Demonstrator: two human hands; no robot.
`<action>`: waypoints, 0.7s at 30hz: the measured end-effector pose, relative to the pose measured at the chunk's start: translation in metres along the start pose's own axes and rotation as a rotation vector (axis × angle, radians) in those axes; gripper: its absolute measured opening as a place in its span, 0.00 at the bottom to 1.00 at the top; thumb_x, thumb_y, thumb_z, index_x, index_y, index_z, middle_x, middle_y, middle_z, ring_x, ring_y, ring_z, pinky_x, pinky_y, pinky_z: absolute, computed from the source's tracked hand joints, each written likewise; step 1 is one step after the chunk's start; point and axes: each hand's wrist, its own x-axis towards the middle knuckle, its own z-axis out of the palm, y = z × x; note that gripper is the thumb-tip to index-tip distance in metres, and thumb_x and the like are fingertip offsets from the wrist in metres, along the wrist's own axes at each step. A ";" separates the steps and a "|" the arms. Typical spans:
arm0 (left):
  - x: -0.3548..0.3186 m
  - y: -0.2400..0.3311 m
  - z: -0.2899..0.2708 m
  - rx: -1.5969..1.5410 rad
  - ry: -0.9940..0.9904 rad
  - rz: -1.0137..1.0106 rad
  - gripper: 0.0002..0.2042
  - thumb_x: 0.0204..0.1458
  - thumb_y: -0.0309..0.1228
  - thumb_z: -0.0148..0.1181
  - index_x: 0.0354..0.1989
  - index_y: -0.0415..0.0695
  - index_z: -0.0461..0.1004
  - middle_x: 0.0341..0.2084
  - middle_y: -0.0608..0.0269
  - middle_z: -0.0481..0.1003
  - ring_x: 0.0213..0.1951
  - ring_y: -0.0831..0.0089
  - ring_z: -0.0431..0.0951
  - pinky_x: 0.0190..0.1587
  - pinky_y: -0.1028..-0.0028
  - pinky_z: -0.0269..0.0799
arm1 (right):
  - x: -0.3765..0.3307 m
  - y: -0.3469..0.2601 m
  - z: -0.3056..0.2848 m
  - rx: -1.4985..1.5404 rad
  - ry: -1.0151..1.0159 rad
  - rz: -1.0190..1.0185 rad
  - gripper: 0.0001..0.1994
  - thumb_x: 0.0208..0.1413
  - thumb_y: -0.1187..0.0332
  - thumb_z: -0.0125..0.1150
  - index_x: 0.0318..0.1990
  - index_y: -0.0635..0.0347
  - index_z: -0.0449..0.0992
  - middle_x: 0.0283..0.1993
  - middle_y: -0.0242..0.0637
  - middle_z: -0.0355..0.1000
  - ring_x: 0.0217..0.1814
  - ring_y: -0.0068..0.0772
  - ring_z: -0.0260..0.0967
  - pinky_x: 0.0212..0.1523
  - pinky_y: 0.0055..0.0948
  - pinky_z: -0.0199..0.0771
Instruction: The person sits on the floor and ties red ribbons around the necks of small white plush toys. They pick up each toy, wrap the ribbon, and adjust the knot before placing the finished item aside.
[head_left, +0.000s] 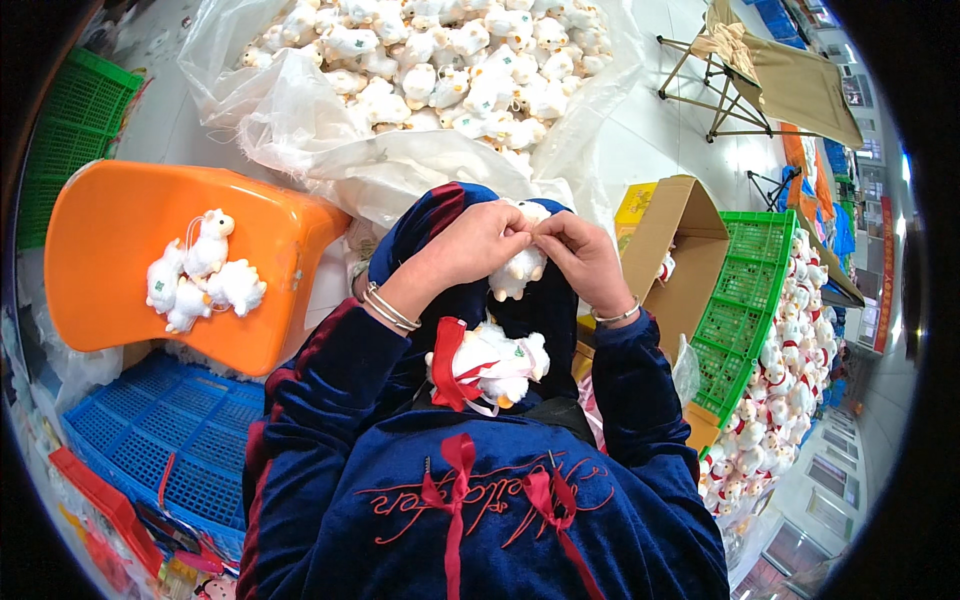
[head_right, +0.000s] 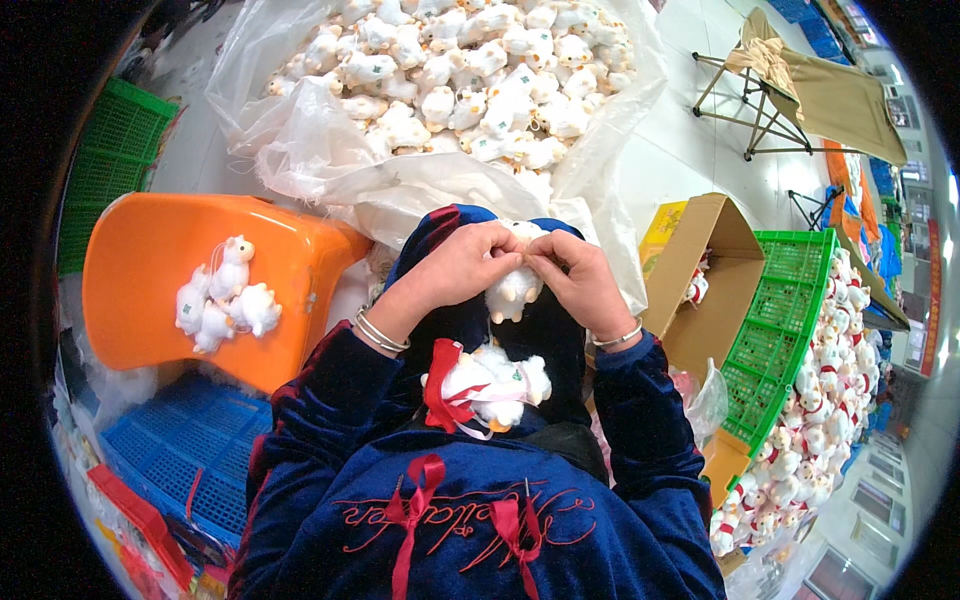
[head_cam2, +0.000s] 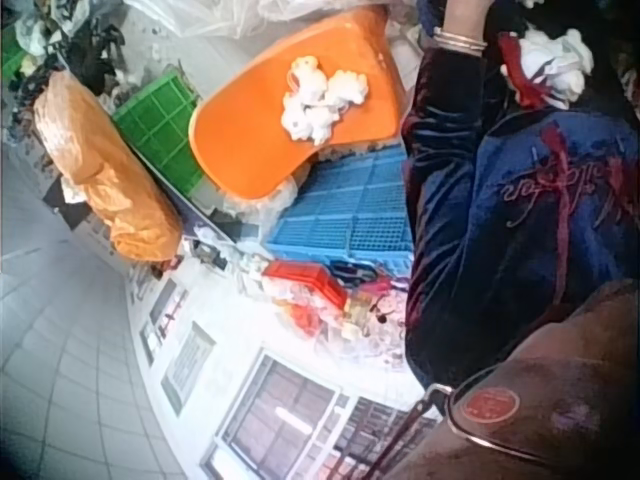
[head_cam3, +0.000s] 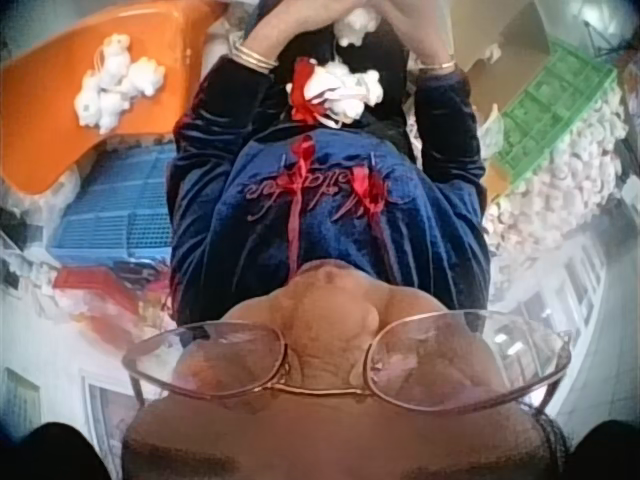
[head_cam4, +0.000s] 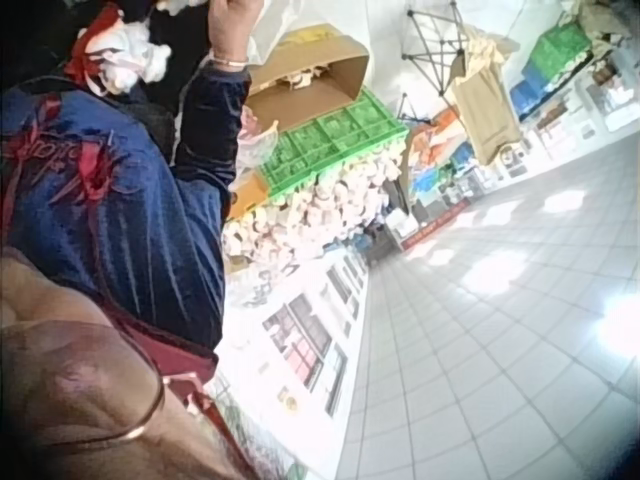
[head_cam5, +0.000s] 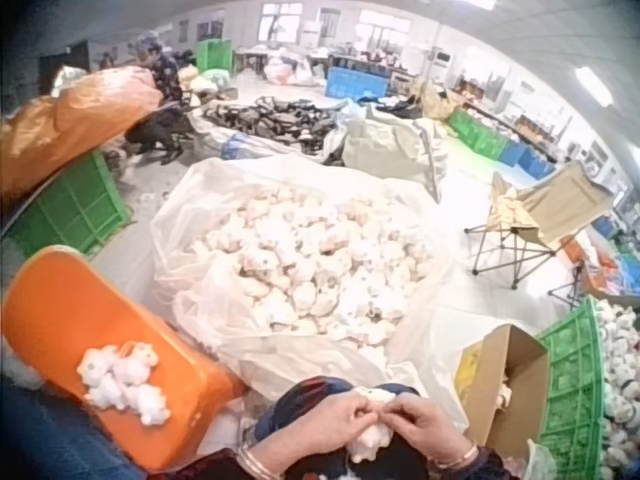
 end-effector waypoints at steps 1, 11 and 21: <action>0.000 0.000 0.000 -0.014 -0.003 0.004 0.13 0.58 0.33 0.61 0.36 0.31 0.79 0.28 0.46 0.80 0.32 0.61 0.81 0.38 0.66 0.75 | 0.001 0.001 -0.002 0.020 -0.016 -0.020 0.04 0.61 0.75 0.67 0.40 0.65 0.79 0.34 0.33 0.77 0.36 0.21 0.72 0.39 0.24 0.75; 0.003 -0.008 0.000 0.002 -0.016 0.017 0.13 0.61 0.35 0.62 0.40 0.34 0.80 0.28 0.59 0.79 0.31 0.74 0.77 0.37 0.73 0.74 | 0.002 -0.004 -0.011 0.000 -0.114 -0.026 0.04 0.59 0.75 0.67 0.40 0.64 0.81 0.36 0.29 0.77 0.35 0.16 0.69 0.38 0.19 0.71; 0.005 -0.007 -0.001 0.029 -0.034 0.005 0.12 0.61 0.34 0.61 0.39 0.34 0.80 0.28 0.57 0.80 0.31 0.72 0.78 0.38 0.72 0.75 | 0.006 -0.014 -0.010 -0.051 -0.130 0.137 0.04 0.57 0.75 0.68 0.38 0.66 0.81 0.33 0.28 0.76 0.33 0.16 0.68 0.35 0.21 0.72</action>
